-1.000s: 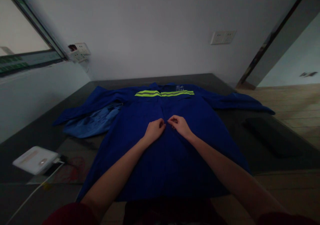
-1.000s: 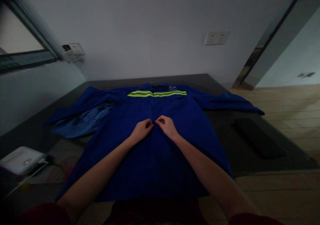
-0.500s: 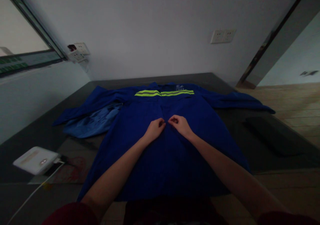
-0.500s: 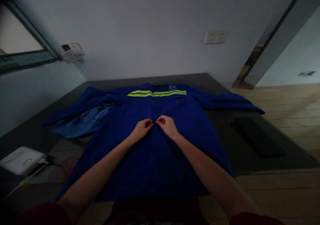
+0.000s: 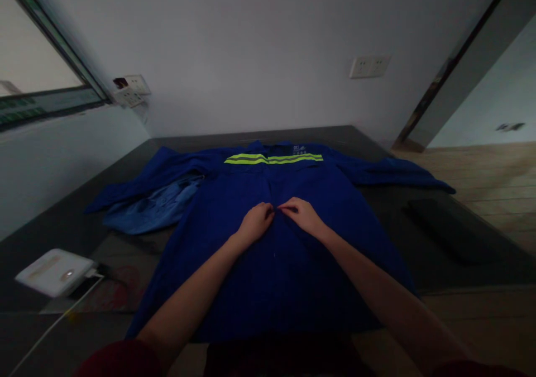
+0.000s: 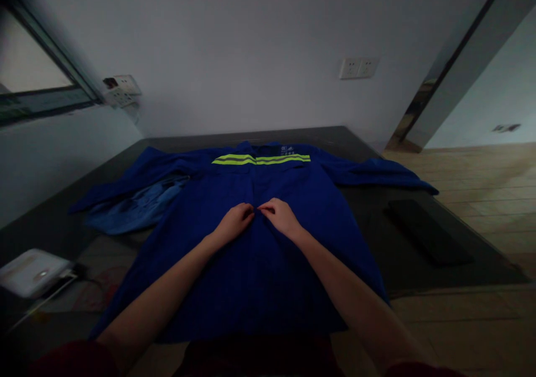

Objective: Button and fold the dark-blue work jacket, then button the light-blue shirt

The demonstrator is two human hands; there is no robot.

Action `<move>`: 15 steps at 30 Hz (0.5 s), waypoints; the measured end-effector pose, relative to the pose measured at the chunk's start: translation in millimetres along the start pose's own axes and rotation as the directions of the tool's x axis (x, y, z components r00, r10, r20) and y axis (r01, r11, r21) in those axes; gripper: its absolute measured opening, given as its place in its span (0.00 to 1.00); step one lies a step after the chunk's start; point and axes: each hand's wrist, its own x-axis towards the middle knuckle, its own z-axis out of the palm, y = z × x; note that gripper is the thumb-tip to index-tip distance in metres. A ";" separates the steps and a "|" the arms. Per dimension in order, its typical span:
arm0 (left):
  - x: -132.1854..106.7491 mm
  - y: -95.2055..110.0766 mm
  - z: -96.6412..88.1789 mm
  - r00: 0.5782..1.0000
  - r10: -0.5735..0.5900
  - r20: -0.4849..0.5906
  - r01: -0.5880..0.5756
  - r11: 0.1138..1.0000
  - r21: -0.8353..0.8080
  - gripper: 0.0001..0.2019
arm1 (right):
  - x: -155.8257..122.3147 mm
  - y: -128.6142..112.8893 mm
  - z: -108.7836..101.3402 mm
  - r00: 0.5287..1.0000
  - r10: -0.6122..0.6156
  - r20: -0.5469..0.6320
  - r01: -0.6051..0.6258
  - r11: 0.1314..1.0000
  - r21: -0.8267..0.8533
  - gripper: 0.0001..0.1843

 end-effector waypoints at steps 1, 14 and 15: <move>-2.4 1.4 -2.4 1.000 0.004 -0.011 -0.003 0.999 0.050 0.08 | -3.0 -2.7 -5.4 1.000 -0.010 0.006 0.010 1.000 -0.013 0.11; -52.7 -90.6 -43.1 0.965 -0.256 -0.051 0.257 0.895 0.365 0.24 | -77.3 90.9 -78.0 0.976 0.217 -0.031 -0.188 0.757 -0.625 0.35; -54.2 -95.7 -40.2 0.964 -0.263 -0.036 0.258 0.894 0.366 0.25 | -79.3 96.1 -76.6 0.976 0.216 -0.024 -0.181 0.748 -0.639 0.35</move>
